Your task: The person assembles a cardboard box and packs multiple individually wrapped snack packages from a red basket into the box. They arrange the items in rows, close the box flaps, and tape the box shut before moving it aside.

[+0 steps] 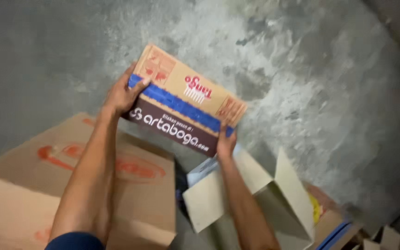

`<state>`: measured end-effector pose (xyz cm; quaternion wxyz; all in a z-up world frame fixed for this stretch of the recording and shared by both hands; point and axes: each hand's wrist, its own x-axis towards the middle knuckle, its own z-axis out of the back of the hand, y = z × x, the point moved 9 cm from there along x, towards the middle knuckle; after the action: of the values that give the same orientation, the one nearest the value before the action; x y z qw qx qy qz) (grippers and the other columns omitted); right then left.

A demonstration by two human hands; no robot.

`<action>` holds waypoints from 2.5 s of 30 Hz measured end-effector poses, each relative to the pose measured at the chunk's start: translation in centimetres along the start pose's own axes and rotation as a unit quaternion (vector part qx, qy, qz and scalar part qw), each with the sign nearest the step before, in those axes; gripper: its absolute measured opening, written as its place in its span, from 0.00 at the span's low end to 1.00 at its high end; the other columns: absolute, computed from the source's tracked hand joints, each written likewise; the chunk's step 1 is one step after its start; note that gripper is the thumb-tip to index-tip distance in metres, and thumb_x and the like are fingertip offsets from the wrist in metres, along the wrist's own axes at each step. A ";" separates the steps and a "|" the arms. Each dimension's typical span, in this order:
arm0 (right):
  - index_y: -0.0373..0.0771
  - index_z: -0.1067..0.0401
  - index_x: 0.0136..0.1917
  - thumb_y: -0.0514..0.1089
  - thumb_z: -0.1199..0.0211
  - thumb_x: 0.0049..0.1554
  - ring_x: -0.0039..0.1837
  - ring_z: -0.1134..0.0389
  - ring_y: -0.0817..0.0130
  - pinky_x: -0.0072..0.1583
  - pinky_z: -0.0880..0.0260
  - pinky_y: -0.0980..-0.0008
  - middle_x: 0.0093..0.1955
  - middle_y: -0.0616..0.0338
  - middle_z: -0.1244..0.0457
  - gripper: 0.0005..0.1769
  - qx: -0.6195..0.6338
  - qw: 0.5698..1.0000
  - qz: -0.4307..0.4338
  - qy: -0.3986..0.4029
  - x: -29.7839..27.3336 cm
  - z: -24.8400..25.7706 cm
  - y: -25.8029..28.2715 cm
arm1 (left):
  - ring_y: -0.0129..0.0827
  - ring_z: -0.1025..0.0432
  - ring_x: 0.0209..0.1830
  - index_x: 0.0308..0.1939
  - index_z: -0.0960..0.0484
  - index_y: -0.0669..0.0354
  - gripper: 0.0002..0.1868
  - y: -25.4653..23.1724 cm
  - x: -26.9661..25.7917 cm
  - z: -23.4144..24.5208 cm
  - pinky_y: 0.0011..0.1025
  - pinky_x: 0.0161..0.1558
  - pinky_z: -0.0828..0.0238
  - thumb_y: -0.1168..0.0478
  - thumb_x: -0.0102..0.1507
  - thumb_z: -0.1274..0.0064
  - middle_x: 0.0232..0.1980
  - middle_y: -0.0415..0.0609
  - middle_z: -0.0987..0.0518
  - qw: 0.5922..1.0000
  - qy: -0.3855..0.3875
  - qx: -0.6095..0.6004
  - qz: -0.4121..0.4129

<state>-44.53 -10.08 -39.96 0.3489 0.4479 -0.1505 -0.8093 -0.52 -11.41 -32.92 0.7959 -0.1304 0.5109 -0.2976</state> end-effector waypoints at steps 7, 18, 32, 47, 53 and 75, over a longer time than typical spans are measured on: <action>0.47 0.33 0.82 0.69 0.34 0.64 0.81 0.39 0.39 0.82 0.40 0.41 0.76 0.39 0.35 0.41 -0.017 0.999 -0.024 -0.017 -0.7 0.6 -0.1 | 0.56 0.33 0.78 0.84 0.38 0.13 0.41 -1.5 2.5 -2.1 0.54 0.80 0.42 0.26 0.68 0.43 0.77 0.53 0.24 1.000 0.002 0.015 0.001; 0.46 0.48 0.81 0.83 0.52 0.67 0.81 0.38 0.37 0.76 0.36 0.31 0.77 0.38 0.38 0.48 -0.220 0.974 -0.044 0.001 -1.4 0.1 2.1 | 0.76 0.41 0.82 0.92 0.54 0.47 0.43 -2.4 -3.1 -3.3 0.78 0.76 0.50 0.39 0.79 0.54 0.88 0.64 0.42 0.962 -0.135 0.236 0.023; 0.56 0.69 0.93 0.33 0.40 0.69 0.61 0.38 0.61 0.61 0.34 0.67 0.70 0.53 0.57 0.54 0.261 0.946 0.079 0.173 -15.3 8.4 16.0 | 0.54 0.40 0.85 0.83 0.35 0.43 0.32 -5.7 -29.0 -16.2 0.63 0.79 0.44 0.45 0.76 0.54 0.87 0.56 0.39 0.971 0.039 0.133 -0.194; 0.53 0.44 0.87 0.44 0.29 0.63 0.82 0.39 0.44 0.79 0.42 0.34 0.82 0.52 0.45 0.44 -0.307 0.919 0.198 0.149 -35.0 17.0 -12.6 | 0.50 0.59 0.92 0.89 0.48 0.29 0.41 6.2 -45.1 -4.0 0.77 0.79 0.59 0.40 0.72 0.54 0.94 0.40 0.54 0.902 0.045 0.380 -0.199; 0.69 0.40 0.83 0.48 0.44 0.72 0.74 0.29 0.53 0.74 0.30 0.44 0.71 0.58 0.32 0.28 -0.404 0.893 0.135 0.144 -34.3 14.4 -18.1 | 0.55 0.44 0.85 0.90 0.60 0.24 0.47 19.1 -45.8 0.8 0.74 0.73 0.42 0.33 0.71 0.56 0.92 0.42 0.52 0.888 0.095 0.445 -0.066; 0.51 0.25 0.64 0.52 0.38 0.70 0.64 0.25 0.34 0.65 0.25 0.35 0.59 0.42 0.25 0.12 -0.406 0.889 0.207 0.054 -33.1 18.5 -15.8 | 0.54 0.24 0.71 0.84 0.34 0.41 0.36 18.0 -65.0 -0.5 0.59 0.67 0.29 0.41 0.72 0.52 0.75 0.52 0.23 0.888 0.025 0.421 -0.180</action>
<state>-54.95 23.06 -18.00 0.6673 0.2690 0.1213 -0.6839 -14.40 42.29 5.45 0.6955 0.1350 0.3253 -0.6263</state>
